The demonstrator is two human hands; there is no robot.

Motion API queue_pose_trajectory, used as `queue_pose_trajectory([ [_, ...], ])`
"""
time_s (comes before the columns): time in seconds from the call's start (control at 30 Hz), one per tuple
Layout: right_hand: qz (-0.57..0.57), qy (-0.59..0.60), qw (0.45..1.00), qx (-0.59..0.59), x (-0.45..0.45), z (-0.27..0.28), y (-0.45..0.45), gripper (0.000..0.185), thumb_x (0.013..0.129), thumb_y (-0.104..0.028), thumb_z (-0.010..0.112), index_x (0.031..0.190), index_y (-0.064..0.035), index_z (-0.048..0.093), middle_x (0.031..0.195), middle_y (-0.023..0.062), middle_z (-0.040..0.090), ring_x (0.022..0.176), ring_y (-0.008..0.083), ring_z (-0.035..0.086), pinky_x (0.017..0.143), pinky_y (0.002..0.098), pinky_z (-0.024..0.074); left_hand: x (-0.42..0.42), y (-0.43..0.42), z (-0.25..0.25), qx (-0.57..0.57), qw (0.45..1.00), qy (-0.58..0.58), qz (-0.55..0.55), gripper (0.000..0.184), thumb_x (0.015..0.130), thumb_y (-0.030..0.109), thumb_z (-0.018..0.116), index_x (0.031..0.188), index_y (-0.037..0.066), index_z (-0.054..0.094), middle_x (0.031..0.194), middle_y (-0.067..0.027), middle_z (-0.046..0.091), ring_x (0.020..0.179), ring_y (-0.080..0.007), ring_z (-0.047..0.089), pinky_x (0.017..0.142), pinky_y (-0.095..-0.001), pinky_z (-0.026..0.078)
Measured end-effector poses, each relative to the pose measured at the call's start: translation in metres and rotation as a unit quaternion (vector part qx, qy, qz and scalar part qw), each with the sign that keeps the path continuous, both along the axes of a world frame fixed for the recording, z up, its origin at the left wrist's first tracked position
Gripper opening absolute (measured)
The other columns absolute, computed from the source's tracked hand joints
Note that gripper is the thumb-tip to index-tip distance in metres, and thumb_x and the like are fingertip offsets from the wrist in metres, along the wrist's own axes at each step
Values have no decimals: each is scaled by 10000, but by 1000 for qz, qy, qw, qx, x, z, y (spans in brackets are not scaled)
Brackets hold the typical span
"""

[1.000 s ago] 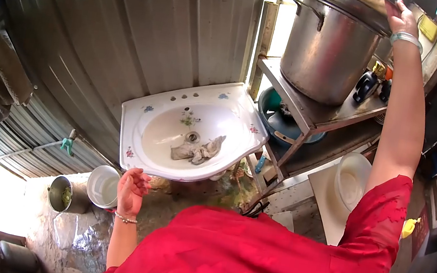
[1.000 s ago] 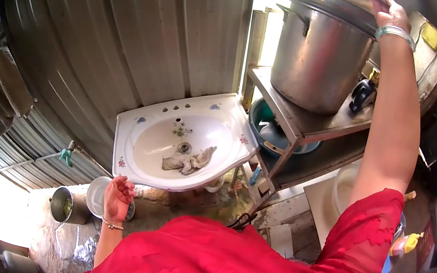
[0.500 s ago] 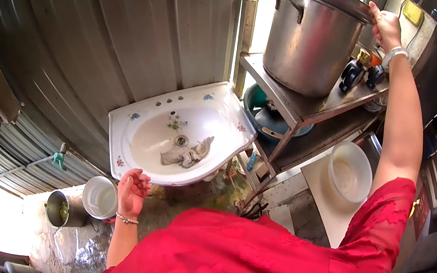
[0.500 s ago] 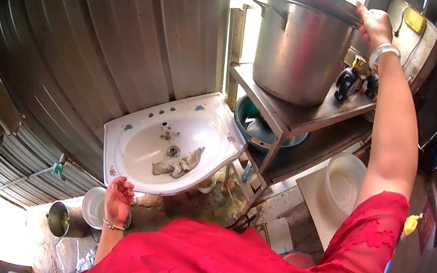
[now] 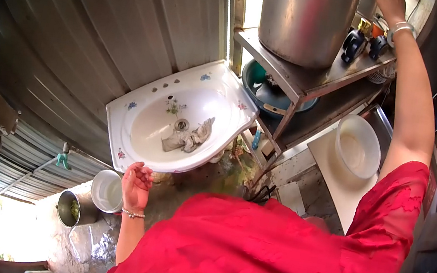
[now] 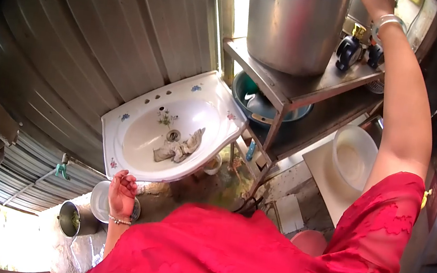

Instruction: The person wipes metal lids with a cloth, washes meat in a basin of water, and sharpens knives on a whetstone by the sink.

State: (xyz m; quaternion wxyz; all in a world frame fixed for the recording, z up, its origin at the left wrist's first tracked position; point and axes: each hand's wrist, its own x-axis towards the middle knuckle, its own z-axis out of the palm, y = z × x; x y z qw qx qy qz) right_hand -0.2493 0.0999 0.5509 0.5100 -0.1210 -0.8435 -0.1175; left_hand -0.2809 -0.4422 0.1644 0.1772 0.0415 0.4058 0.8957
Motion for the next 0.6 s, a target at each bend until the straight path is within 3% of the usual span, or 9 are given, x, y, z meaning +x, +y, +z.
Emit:
queue_pose_trajectory([
  [0.17, 56, 25, 998, -33, -3, -11, -36, 239, 736, -211, 608, 898, -39, 645, 836, 196, 626, 789, 362, 593, 708, 407, 459, 2, 16, -4, -3, 999, -7, -44, 313, 884, 271, 539, 1067, 19, 518, 884, -109, 616, 750, -183, 605, 606, -240, 480],
  [0.27, 8, 54, 999, 6, -3, -22, -31, 201, 757, -148, 621, 877, 13, 628, 774, 186, 629, 721, 318, 610, 670, 382, 464, 6, 33, 0, -10, 999, -21, -48, 322, 879, 275, 547, 1070, 18, 519, 890, -108, 616, 752, -187, 605, 610, -245, 479],
  [0.37, 40, 84, 966, -240, 38, -45, -44, 214, 795, -153, 607, 925, 18, 601, 712, 101, 636, 633, 214, 592, 604, 328, 461, 10, 36, -6, -15, 997, -15, -70, 327, 878, 278, 551, 1075, 19, 521, 893, -111, 619, 734, -190, 607, 604, -246, 475],
  [0.43, 44, 42, 995, -84, 68, -108, 43, 275, 816, -336, 594, 824, -64, 632, 515, 30, 523, 447, 105, 511, 454, 281, 418, 15, 38, -11, -32, 997, -16, -74, 313, 883, 265, 545, 1075, 19, 525, 890, -118, 625, 712, -183, 610, 584, -239, 469],
  [0.47, 189, 58, 954, -227, 82, -138, 0, 158, 835, -184, 557, 889, -53, 628, 565, 28, 553, 481, 107, 543, 461, 272, 429, 18, 37, -16, -42, 996, -28, -70, 308, 885, 264, 541, 1073, 20, 527, 890, -119, 627, 707, -181, 611, 579, -238, 468],
  [0.5, 201, -13, 908, -369, 102, -174, -8, 131, 835, -84, 526, 916, -40, 618, 615, 31, 577, 506, 106, 559, 465, 247, 439, 21, 35, -22, -54, 996, -38, -66, 304, 888, 262, 537, 1072, 20, 529, 889, -121, 628, 702, -179, 611, 575, -236, 467],
  [0.57, 196, -121, 806, -546, 140, -282, 3, 149, 823, -64, 524, 952, -34, 592, 684, 29, 583, 553, 92, 560, 474, 217, 454, 29, 36, -25, -63, 994, -57, -65, 262, 890, 219, 539, 1064, 24, 535, 876, -113, 628, 691, -164, 610, 560, -227, 465],
  [0.6, 60, -259, 734, -625, 165, -339, 16, 162, 820, -91, 541, 965, -43, 595, 689, 42, 588, 543, 108, 569, 444, 234, 455, 32, 37, -28, -73, 993, -63, -62, 248, 881, 192, 551, 1063, 24, 536, 856, -103, 622, 678, -156, 601, 554, -224, 463],
])
